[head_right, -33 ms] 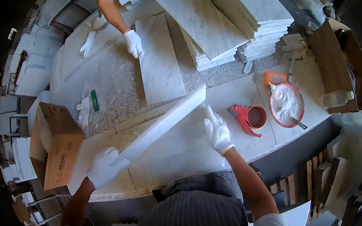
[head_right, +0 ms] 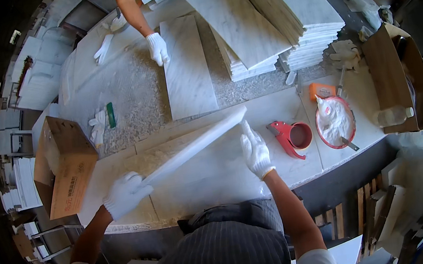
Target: The person places a white rectangular panel on a workbench, smooths a plastic sheet over it, and wraps the panel with the plastic. The person then stacks the wrapped panel with other finished panels. A coworker is visible in the background handling similar panels.
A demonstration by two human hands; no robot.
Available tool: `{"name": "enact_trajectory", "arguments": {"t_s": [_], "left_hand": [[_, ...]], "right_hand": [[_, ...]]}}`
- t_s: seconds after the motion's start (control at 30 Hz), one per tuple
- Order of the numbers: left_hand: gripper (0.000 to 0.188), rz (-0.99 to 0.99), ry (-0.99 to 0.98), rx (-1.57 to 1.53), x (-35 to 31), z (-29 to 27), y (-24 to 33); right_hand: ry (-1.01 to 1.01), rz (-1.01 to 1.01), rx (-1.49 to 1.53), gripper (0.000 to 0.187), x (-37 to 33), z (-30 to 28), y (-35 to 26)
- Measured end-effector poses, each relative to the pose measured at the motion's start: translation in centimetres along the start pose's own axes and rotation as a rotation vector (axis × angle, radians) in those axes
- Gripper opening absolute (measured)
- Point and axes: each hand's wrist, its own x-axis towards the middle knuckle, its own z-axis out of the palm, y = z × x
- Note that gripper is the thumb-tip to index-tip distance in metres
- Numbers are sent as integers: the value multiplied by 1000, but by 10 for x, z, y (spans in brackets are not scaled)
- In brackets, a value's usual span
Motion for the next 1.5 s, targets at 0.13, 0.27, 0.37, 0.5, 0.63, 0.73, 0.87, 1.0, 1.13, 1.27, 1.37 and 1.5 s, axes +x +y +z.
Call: {"name": "enact_trajectory", "arguments": {"t_s": [0.13, 0.27, 0.37, 0.5, 0.63, 0.73, 0.87, 1.0, 1.13, 1.27, 1.37, 1.5], "left_hand": [[15, 230, 126, 295, -6, 30, -3], [14, 106, 224, 381, -5, 47, -1], [18, 166, 301, 491, -7, 76, -16], [25, 306, 464, 480, 3, 100, -15], [26, 293, 476, 435, 0, 116, -16], [27, 219, 488, 402, 5, 140, -24], [37, 117, 386, 198, 11, 149, -27], [51, 61, 313, 183, 17, 147, -29], [57, -43, 293, 39, 24, 152, -21], [68, -545, 470, -133, 7, 187, -42], [81, -1026, 524, -96, -1, 166, -54], [91, -964, 569, -501, -39, 225, -101]], "right_hand": [[-205, 170, -66, 47, 6, -18, 10], [-164, 29, 227, 48, 5, -25, 22], [-216, 96, 310, 50, 10, -35, 6], [-233, 193, 687, 52, 12, -25, 16], [-263, 257, 406, 58, 17, -29, -5], [-199, 160, 283, 64, 14, -11, 17], [-165, 98, 93, 67, 11, -6, 1], [-90, 21, -19, 66, 9, 0, -11], [-18, 2, 83, 62, 8, 10, -5], [-29, -16, -111, 66, 11, 11, -4], [-11, 22, -162, 66, 10, 4, -7], [-70, -51, -325, 67, 18, -4, -30]]}}
